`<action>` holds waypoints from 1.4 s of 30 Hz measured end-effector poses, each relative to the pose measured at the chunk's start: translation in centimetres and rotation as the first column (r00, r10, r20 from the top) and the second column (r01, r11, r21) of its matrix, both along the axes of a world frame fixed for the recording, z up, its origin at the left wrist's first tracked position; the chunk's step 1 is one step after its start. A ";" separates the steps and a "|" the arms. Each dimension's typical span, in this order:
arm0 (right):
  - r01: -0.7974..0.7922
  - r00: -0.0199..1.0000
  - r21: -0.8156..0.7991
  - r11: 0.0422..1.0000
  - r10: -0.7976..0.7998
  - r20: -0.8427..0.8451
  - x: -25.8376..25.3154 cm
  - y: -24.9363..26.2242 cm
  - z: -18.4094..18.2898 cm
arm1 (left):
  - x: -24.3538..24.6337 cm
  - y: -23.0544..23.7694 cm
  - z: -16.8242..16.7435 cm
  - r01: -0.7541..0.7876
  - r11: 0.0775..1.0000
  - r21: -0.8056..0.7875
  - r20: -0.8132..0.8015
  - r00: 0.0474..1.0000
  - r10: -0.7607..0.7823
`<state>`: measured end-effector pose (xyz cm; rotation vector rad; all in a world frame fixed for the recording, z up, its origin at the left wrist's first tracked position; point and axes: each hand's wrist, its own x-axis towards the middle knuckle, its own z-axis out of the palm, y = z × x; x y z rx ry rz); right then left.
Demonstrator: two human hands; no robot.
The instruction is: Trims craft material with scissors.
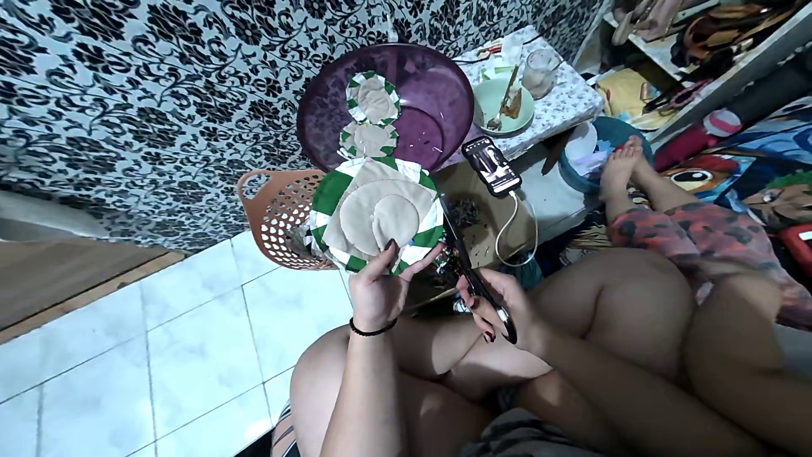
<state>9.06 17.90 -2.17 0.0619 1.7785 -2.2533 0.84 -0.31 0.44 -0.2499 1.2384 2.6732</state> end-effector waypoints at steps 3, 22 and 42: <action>0.007 1.000 0.027 1.000 -0.007 -0.006 0.1 -0.1 0.2 | 0.0 -0.1 0.1 -0.003 1.000 0.010 0.000 1.000 0.003; -0.070 0.994 0.021 0.997 0.072 -0.084 -0.4 0.4 -0.7 | 0.6 1.1 -0.2 -0.035 0.999 0.015 -0.005 0.999 0.036; 0.088 0.992 -0.005 0.996 -0.088 0.088 0.1 -0.2 1.4 | 1.0 1.6 -0.5 -0.012 0.998 0.062 -0.028 1.000 0.014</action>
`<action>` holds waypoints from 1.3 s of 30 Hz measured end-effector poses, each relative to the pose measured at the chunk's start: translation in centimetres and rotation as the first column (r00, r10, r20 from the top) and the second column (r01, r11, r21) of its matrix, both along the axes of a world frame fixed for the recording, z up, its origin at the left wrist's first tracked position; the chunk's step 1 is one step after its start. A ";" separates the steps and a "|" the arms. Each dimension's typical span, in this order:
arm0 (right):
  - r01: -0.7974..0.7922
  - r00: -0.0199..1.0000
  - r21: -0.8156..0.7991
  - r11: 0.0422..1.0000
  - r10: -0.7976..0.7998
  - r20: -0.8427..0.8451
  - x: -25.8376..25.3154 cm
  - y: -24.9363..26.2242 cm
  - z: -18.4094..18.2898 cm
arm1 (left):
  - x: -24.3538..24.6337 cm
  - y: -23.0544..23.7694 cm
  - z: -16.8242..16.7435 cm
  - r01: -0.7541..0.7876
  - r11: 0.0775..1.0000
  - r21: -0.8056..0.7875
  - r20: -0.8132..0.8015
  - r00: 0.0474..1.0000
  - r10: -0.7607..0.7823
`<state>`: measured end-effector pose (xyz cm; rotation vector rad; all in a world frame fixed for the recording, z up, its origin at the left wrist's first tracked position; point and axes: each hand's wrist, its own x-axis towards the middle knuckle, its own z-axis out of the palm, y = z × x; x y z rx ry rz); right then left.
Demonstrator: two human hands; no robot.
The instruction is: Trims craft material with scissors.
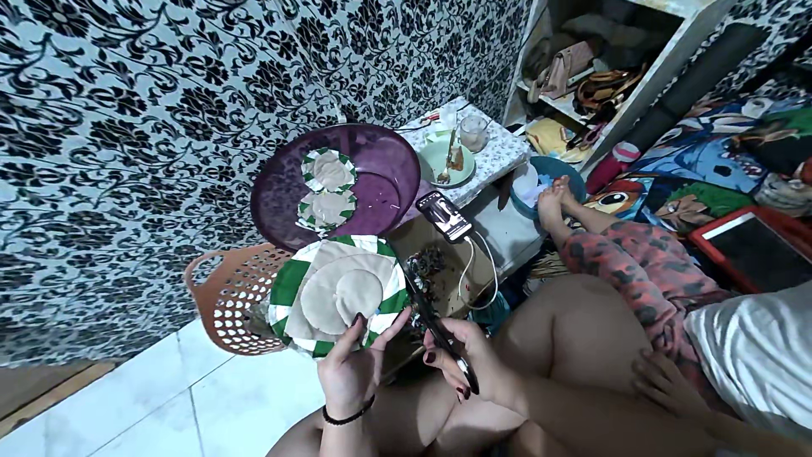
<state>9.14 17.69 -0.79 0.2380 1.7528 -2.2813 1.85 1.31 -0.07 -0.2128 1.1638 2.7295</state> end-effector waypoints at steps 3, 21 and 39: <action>-0.002 1.000 -0.021 1.000 0.002 -0.002 0.0 0.0 0.0 | -0.1 0.0 0.0 0.002 1.000 -0.005 -0.008 1.000 -0.002; -0.030 0.960 -0.041 0.999 0.040 0.278 -0.9 -0.2 -0.4 | -1.4 -0.6 -0.9 -0.181 0.968 -0.176 0.048 0.980 0.192; -0.036 0.894 -0.115 0.993 0.083 0.441 -0.5 -0.7 -1.3 | -2.0 -0.6 -0.2 -0.169 0.959 -0.225 0.079 0.978 0.191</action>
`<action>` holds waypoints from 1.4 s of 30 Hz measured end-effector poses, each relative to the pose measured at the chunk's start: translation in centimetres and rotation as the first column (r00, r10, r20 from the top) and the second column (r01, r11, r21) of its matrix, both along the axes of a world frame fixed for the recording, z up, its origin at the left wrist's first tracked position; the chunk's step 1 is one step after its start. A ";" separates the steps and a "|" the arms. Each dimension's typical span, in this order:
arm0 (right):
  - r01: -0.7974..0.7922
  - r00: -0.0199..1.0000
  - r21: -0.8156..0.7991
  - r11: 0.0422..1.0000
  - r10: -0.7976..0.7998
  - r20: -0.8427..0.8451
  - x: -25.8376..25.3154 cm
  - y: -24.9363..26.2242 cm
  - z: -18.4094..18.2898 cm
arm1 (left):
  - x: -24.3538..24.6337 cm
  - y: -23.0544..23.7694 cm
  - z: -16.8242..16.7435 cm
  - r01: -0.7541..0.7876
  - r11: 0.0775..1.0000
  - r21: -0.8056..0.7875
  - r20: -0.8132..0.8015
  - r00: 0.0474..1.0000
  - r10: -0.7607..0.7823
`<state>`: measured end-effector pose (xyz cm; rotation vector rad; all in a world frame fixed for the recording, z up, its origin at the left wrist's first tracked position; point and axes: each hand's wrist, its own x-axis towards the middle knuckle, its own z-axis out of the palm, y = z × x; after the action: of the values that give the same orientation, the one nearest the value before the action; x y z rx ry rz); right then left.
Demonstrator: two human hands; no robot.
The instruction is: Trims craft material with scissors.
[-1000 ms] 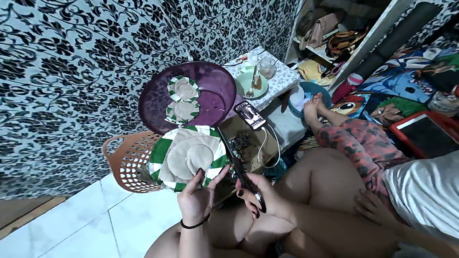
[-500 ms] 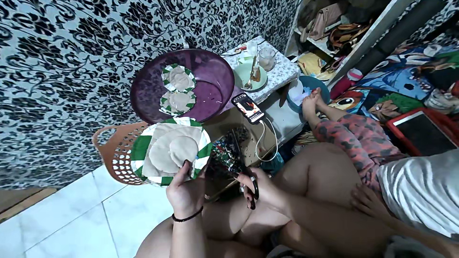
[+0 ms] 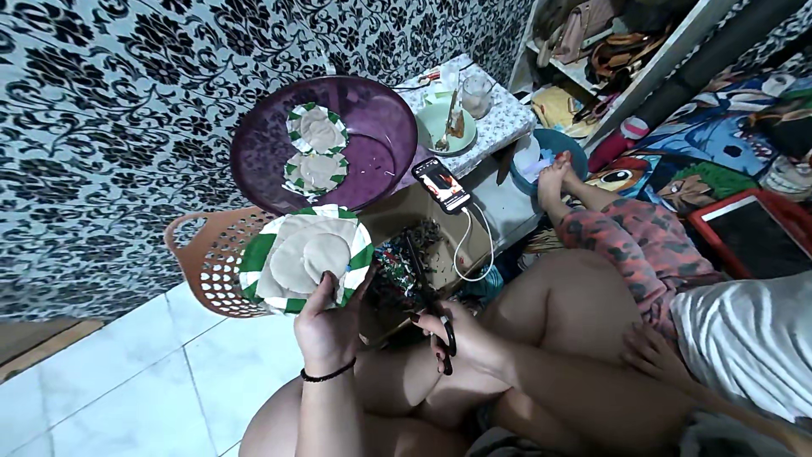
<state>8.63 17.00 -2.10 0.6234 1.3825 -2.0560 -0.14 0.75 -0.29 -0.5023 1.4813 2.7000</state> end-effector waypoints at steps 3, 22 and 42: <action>-0.027 1.000 0.018 0.999 0.027 0.005 -0.1 -0.1 0.0 | -0.6 -0.6 0.4 0.062 0.993 -0.102 0.104 0.993 -0.051; -0.057 0.998 0.066 0.996 0.059 -0.029 0.2 -0.2 0.1 | -7.0 -11.8 -3.9 -0.211 0.938 -0.275 0.229 0.933 0.277; -0.093 0.996 0.049 0.994 0.092 0.021 0.4 -1.0 -0.4 | -7.4 -9.2 -5.9 0.054 0.769 -0.636 0.159 0.985 0.063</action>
<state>9.08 15.98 -2.49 0.5867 1.4285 -1.9438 -7.56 -8.48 -6.19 -0.7246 2.3245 2.0042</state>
